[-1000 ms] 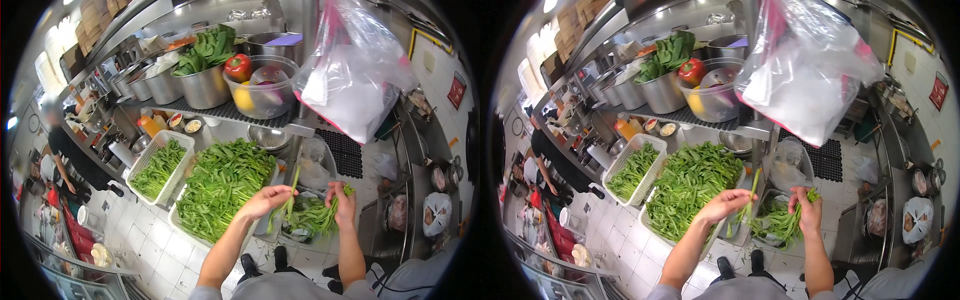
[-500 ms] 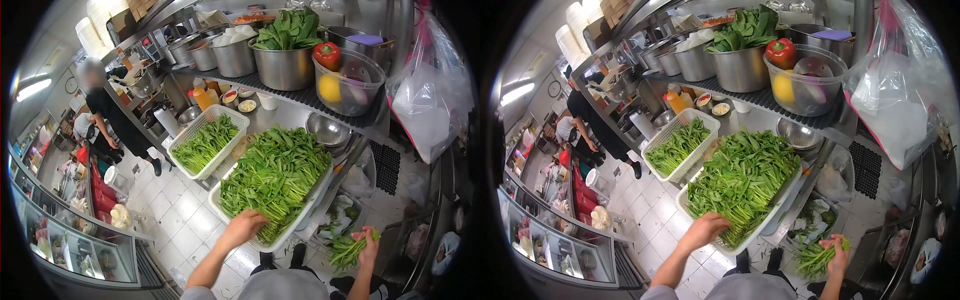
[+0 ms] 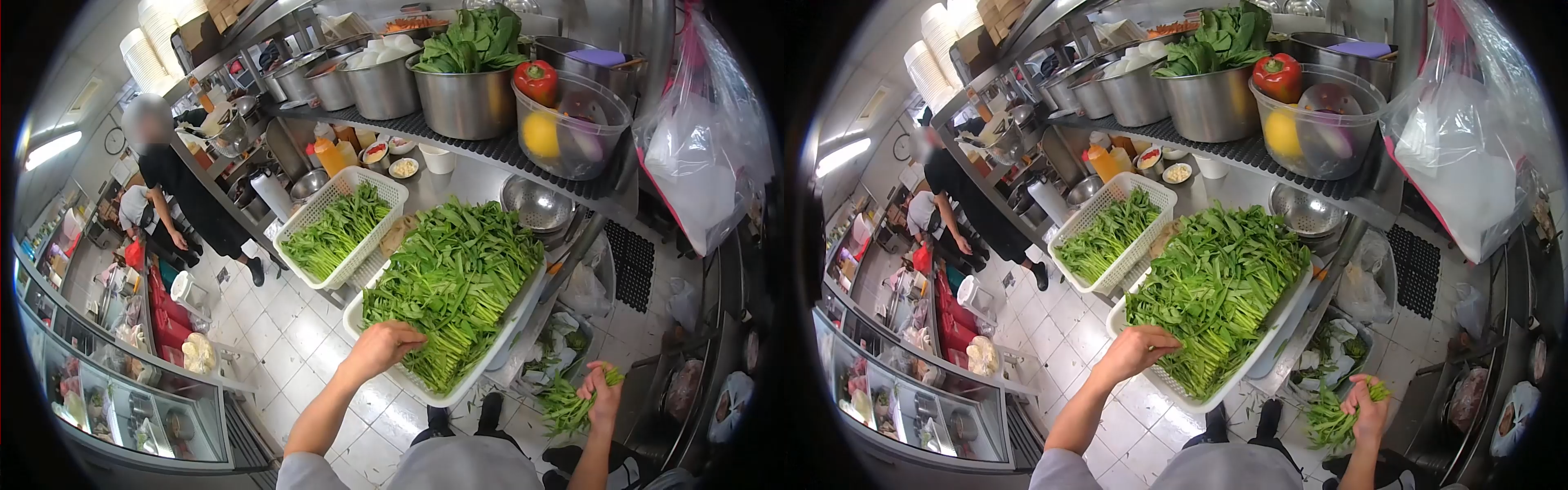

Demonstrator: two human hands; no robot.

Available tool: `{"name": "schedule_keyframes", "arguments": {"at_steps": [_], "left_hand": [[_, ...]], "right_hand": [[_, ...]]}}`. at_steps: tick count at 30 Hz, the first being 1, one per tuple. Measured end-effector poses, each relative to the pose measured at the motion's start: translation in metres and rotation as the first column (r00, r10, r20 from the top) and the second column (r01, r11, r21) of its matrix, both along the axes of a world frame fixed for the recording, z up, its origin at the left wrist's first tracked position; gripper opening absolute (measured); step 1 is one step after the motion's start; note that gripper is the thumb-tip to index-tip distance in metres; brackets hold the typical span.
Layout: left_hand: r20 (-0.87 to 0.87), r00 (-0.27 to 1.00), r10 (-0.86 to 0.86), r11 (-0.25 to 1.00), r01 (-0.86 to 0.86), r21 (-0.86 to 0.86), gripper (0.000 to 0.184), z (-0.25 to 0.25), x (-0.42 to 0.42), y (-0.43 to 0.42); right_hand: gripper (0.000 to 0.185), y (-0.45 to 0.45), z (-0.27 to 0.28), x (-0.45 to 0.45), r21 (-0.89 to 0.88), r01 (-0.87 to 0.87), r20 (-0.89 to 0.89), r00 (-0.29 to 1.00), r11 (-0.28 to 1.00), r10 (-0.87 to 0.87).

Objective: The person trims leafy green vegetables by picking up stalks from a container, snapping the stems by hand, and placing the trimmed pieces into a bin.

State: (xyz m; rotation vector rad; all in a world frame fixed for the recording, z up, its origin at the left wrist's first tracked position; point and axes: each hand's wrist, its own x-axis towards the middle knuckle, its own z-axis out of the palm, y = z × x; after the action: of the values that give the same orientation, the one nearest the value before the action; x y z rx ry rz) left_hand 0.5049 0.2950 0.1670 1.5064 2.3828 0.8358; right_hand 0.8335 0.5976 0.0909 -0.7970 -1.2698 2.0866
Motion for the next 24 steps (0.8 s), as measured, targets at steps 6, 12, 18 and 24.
{"name": "schedule_keyframes", "arguments": {"at_steps": [6,12,18,24], "left_hand": [[0.315,0.949,-0.021,0.988,-0.028,0.151,0.02,0.035,0.025,0.036],[0.285,0.915,-0.285,0.945,0.219,0.242,0.021,0.057,0.07,0.117],[0.17,0.929,-0.329,0.896,0.25,0.367,0.031,0.066,0.057,0.112],[-0.074,0.958,-0.277,0.924,0.244,-0.295,0.047,-0.016,0.003,0.016]], "right_hand": [[0.022,-0.028,0.045,-0.035,0.253,-0.132,0.245,0.967,0.958,0.069],[0.025,-0.05,0.1,-0.094,0.625,-0.18,0.123,0.984,0.759,0.132],[0.026,-0.011,0.069,-0.071,0.657,0.08,0.12,0.971,0.749,-0.209],[0.045,0.061,0.022,-0.044,0.807,-0.308,0.546,0.714,0.504,-0.438]]}}
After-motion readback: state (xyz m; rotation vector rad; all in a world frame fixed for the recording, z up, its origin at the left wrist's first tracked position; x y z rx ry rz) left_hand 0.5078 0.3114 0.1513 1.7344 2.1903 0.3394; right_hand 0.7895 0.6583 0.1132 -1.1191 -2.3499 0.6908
